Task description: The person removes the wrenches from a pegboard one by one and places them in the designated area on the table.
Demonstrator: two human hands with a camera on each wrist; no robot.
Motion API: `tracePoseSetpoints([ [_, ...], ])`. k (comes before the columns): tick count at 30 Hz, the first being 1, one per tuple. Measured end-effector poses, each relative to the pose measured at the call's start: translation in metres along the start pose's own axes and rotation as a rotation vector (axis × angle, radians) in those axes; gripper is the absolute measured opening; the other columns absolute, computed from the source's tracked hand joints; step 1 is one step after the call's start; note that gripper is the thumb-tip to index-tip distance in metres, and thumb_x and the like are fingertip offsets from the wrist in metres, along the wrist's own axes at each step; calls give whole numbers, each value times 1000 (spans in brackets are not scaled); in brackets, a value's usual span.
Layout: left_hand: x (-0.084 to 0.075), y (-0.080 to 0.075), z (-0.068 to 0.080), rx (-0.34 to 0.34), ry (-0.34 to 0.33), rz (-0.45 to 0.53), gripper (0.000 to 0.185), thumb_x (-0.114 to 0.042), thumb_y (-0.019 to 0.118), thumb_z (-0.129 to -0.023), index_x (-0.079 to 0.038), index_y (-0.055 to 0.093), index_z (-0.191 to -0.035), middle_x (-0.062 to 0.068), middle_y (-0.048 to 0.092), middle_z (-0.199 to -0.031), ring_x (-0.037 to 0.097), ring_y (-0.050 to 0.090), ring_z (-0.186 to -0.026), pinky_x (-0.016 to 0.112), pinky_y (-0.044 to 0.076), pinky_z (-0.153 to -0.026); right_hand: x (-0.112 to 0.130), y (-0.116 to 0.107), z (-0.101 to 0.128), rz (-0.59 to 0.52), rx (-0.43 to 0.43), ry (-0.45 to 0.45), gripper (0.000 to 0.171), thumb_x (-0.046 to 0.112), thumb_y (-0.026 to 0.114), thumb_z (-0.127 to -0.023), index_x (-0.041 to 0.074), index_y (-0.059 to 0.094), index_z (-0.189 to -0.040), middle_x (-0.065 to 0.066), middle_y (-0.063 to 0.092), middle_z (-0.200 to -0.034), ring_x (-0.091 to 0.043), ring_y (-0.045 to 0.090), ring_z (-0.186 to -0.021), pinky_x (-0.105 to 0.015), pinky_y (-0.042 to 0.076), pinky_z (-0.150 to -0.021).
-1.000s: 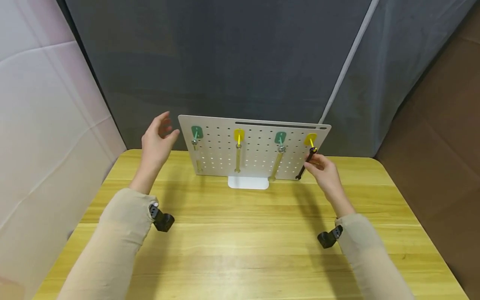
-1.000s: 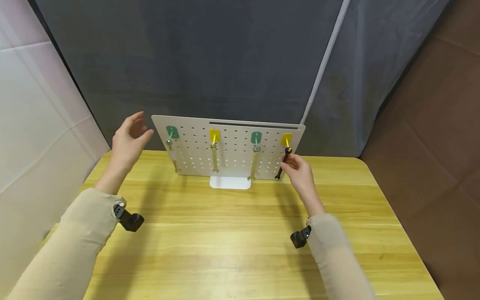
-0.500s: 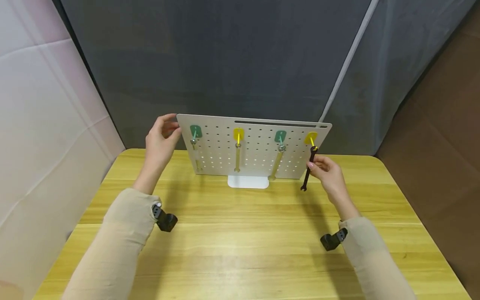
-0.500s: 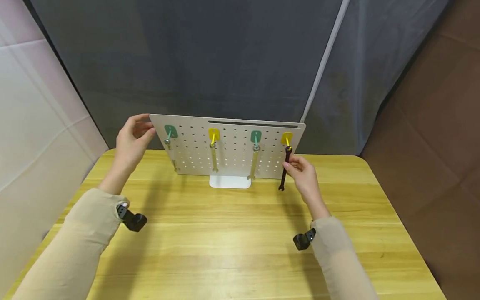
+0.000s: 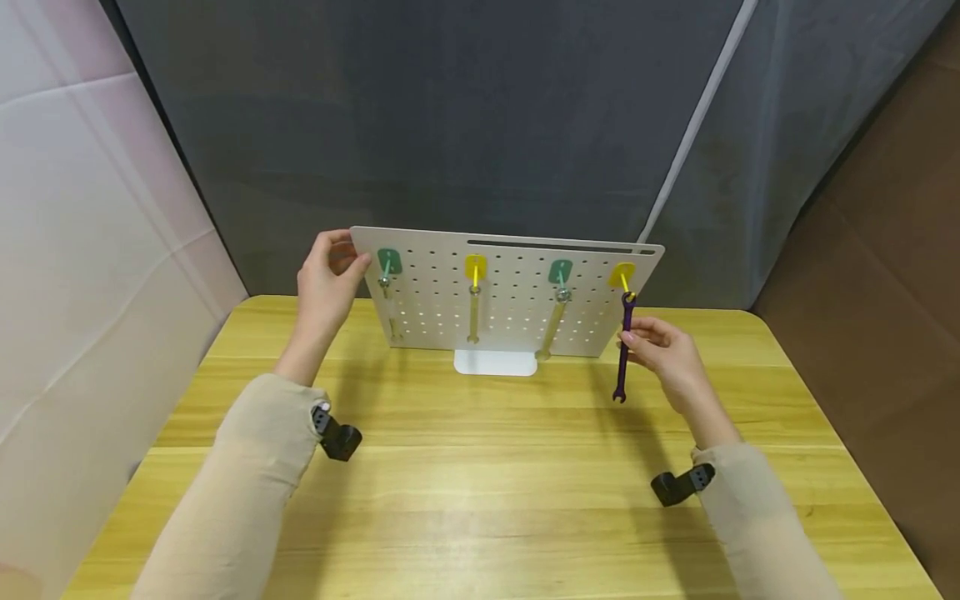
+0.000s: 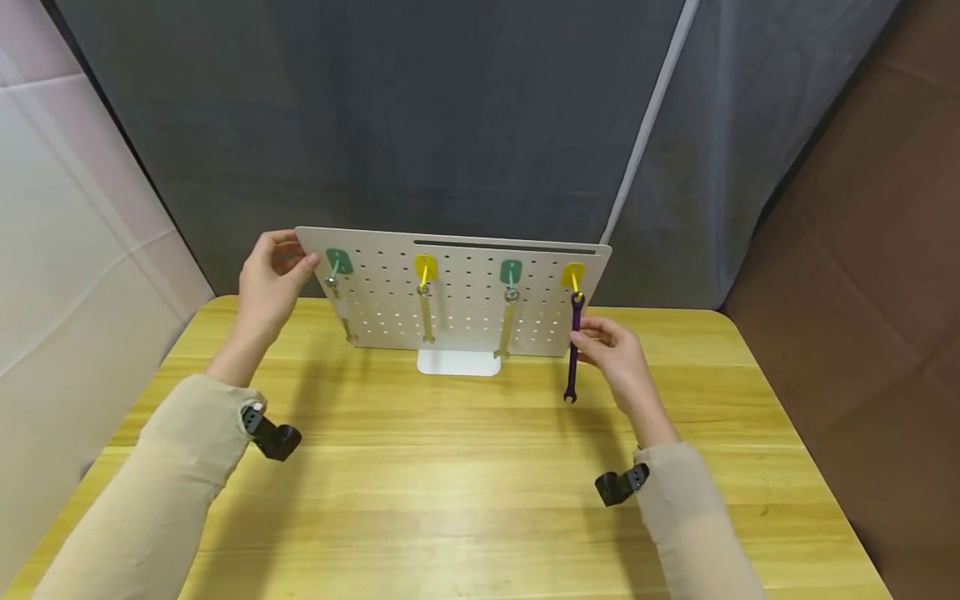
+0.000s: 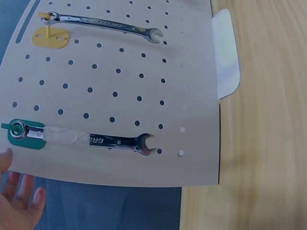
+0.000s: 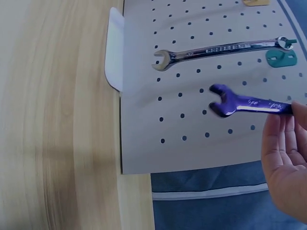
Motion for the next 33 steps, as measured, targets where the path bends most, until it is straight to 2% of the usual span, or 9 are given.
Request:
tracePoseSetpoints([
  [4, 0, 1, -2, -37, -20, -16, 41, -25, 57, -96, -4, 49, -129, 14, 57, -129, 24, 56, -115, 36, 46, -102, 3, -3, 4, -36, 20, 5, 8, 15, 61, -94, 17, 59, -102, 18, 66, -87, 1, 64, -85, -17, 53, -78],
  [10, 2, 1, -3, -87, -44, -35, 37, -27, 57, -95, -2, 53, -123, 13, 59, -122, 16, 52, -105, 29, 45, -96, 8, -3, 7, -127, 56, 16, 10, 13, 61, -94, 22, 63, -94, 16, 69, -86, 0, 66, -83, -17, 54, -77],
  [19, 4, 2, -6, -44, -36, -72, 35, -28, 52, -97, -2, 50, -122, 18, 58, -128, 29, 53, -114, 41, 44, -100, 14, -4, 8, -204, 72, 50, 14, 11, 61, -93, 24, 66, -89, 14, 71, -84, -2, 66, -81, -18, 53, -76],
  [27, 3, 6, -6, -30, -27, -96, 34, -27, 49, -99, -2, 48, -121, 19, 58, -127, 28, 53, -108, 39, 46, -94, 14, -9, 7, -245, 71, 39, 15, 10, 61, -93, 23, 66, -89, 14, 71, -85, -2, 67, -81, -18, 53, -76],
  [33, 3, 7, -6, -45, -5, -102, 33, -26, 49, -99, -1, 48, -120, 20, 58, -124, 29, 52, -106, 39, 45, -92, 6, -14, 6, -222, 82, 47, 14, 10, 61, -93, 23, 65, -90, 14, 70, -85, -2, 67, -82, -18, 53, -78],
])
Point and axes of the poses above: each hand's wrist, its own z-axis away from the middle knuckle, its own y-axis out of the palm, x = y × z, the point moved 3 cm from there along -z, towards the middle knuckle
